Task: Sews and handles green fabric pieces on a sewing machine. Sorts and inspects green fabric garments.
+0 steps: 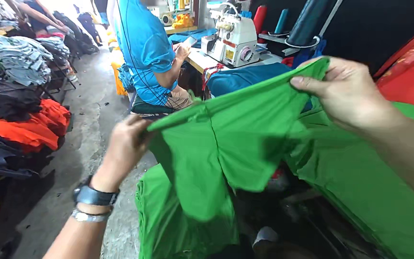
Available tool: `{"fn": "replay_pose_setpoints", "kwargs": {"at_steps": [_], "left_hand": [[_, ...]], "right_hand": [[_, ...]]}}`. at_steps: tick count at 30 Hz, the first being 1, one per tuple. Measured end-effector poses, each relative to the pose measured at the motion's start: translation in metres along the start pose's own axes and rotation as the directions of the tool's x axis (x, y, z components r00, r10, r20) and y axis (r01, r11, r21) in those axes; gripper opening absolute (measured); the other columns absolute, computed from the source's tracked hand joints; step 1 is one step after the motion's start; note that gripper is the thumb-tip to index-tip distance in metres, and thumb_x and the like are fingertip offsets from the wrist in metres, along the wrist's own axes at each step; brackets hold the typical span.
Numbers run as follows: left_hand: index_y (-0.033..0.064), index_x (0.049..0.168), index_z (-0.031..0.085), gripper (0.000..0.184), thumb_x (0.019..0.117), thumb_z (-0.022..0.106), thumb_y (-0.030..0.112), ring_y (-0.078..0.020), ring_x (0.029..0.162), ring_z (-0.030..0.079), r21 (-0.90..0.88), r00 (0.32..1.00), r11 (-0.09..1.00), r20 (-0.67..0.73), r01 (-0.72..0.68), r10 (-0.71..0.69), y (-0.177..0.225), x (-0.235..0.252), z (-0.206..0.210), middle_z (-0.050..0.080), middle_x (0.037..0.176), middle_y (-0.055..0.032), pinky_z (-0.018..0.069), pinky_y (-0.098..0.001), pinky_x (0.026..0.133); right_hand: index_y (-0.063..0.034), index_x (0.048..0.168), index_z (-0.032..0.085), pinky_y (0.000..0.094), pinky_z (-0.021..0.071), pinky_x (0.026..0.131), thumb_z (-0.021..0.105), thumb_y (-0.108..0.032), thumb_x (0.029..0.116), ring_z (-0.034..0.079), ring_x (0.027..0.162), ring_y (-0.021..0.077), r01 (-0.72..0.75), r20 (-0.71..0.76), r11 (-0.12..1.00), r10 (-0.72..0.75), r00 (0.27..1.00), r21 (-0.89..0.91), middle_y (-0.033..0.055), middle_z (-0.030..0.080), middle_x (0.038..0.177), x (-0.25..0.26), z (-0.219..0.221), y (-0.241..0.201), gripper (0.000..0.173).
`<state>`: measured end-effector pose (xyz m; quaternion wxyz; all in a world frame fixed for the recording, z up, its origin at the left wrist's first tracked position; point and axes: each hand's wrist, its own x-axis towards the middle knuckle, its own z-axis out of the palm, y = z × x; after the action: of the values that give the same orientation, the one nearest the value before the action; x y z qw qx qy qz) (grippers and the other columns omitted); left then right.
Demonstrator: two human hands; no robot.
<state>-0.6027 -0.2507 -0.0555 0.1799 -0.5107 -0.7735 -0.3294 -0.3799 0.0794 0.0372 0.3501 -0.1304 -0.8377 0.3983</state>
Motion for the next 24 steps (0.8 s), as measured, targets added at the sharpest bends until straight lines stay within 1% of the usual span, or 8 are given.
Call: {"fn": "replay_pose_setpoints", "kwargs": {"at_steps": [4, 8, 13, 16, 18, 20, 22, 24], "left_hand": [[-0.0038, 0.109, 0.071, 0.022, 0.0973, 0.063, 0.012, -0.0277, 0.090, 0.062, 0.079, 0.992, 0.997, -0.124, 0.021, -0.011, 0.004, -0.015, -0.045, 0.064, 0.103, -0.0200, 0.0520, -0.0455, 0.081], [0.0093, 0.096, 0.075, 0.017, 0.0844, 0.065, 0.017, -0.0057, 0.091, 0.062, -0.098, 0.990, 0.986, 0.053, 0.138, -0.133, -0.012, -0.109, -0.037, 0.065, 0.098, -0.0014, 0.0541, -0.0237, 0.081], [-0.0070, 0.101, 0.075, 0.019, 0.0825, 0.072, -0.006, -0.0400, 0.097, 0.069, -0.108, 0.712, 0.816, 0.563, 0.567, -0.420, -0.015, -0.239, 0.037, 0.069, 0.104, -0.0280, 0.0560, -0.0551, 0.088], [-0.0059, 0.103, 0.076, 0.021, 0.0819, 0.071, -0.006, -0.0435, 0.101, 0.068, -0.013, 0.595, 0.756, 0.627, 0.654, -0.503, -0.026, -0.266, 0.074, 0.069, 0.107, -0.0288, 0.0531, -0.0584, 0.093], [-0.0041, 0.103, 0.076, 0.022, 0.0814, 0.072, -0.004, -0.0419, 0.101, 0.068, 0.031, 0.630, 0.768, 0.549, 0.640, -0.548, -0.043, -0.245, 0.085, 0.069, 0.107, -0.0267, 0.0534, -0.0595, 0.092], [-0.0053, 0.101, 0.075, 0.016, 0.0853, 0.071, -0.001, -0.0412, 0.098, 0.068, 0.044, 0.749, 0.827, 0.398, 0.561, -0.529, -0.060, -0.194, 0.085, 0.069, 0.103, -0.0258, 0.0541, -0.0604, 0.090], [-0.0057, 0.101, 0.074, 0.014, 0.0870, 0.070, -0.006, -0.0411, 0.095, 0.068, 0.031, 0.869, 0.889, 0.198, 0.457, -0.453, -0.069, -0.127, 0.069, 0.068, 0.101, -0.0253, 0.0542, -0.0611, 0.087], [-0.0062, 0.103, 0.072, 0.018, 0.0869, 0.067, -0.011, -0.0419, 0.096, 0.066, 0.022, 0.932, 0.932, -0.017, 0.363, -0.362, -0.061, -0.065, 0.038, 0.067, 0.103, -0.0267, 0.0536, -0.0603, 0.085]], "right_hand": [[-0.0106, 0.107, 0.066, 0.0180, 0.0561, 0.082, 0.062, 0.000, 0.0934, 0.064, 0.088, -0.0035, 0.167, 0.056, 0.986, -0.168, 0.984, 0.029, -0.0108, 0.068, 0.097, -0.025, 0.002, -0.002, 0.018], [-0.0152, 0.106, 0.074, 0.0277, 0.0602, 0.088, 0.065, -0.013, 0.0928, 0.070, 0.099, 0.0074, 0.116, 0.298, 0.989, -0.137, 0.945, 0.087, -0.0044, 0.073, 0.105, -0.118, 0.030, 0.043, 0.016], [0.0009, 0.099, 0.078, 0.0528, 0.0483, 0.106, 0.065, 0.011, 0.0851, 0.069, 0.113, 0.0308, -0.173, 0.599, 0.983, 0.105, 0.794, 0.057, 0.0160, 0.075, 0.112, -0.261, 0.100, 0.127, 0.022], [0.0007, 0.104, 0.078, 0.0626, 0.0433, 0.106, 0.062, 0.012, 0.0861, 0.063, 0.120, 0.0418, -0.246, 0.710, 0.963, 0.252, 0.658, -0.113, 0.0223, 0.071, 0.120, -0.278, 0.123, 0.152, 0.027], [0.0007, 0.112, 0.076, 0.0535, 0.0491, 0.105, 0.063, 0.002, 0.0940, 0.066, 0.115, 0.0353, -0.360, 0.659, 0.894, 0.442, 0.608, -0.268, 0.0208, 0.071, 0.119, -0.242, 0.129, 0.148, 0.022], [0.0017, 0.126, 0.067, 0.0457, 0.0570, 0.085, 0.057, -0.010, 0.1032, 0.070, 0.092, 0.0284, -0.517, 0.538, 0.796, 0.598, 0.594, -0.315, 0.0202, 0.070, 0.114, -0.176, 0.129, 0.133, 0.027], [0.0030, 0.125, 0.064, 0.0407, 0.0579, 0.069, 0.054, -0.007, 0.1051, 0.069, 0.074, 0.0238, -0.580, 0.383, 0.802, 0.584, 0.715, -0.140, 0.0192, 0.071, 0.101, -0.109, 0.127, 0.117, 0.025], [0.0059, 0.119, 0.065, 0.0394, 0.0625, 0.075, 0.053, 0.003, 0.1015, 0.073, 0.082, 0.0212, -0.445, 0.215, 0.887, 0.414, 0.885, 0.123, 0.0173, 0.072, 0.105, -0.058, 0.120, 0.093, 0.021]]}}
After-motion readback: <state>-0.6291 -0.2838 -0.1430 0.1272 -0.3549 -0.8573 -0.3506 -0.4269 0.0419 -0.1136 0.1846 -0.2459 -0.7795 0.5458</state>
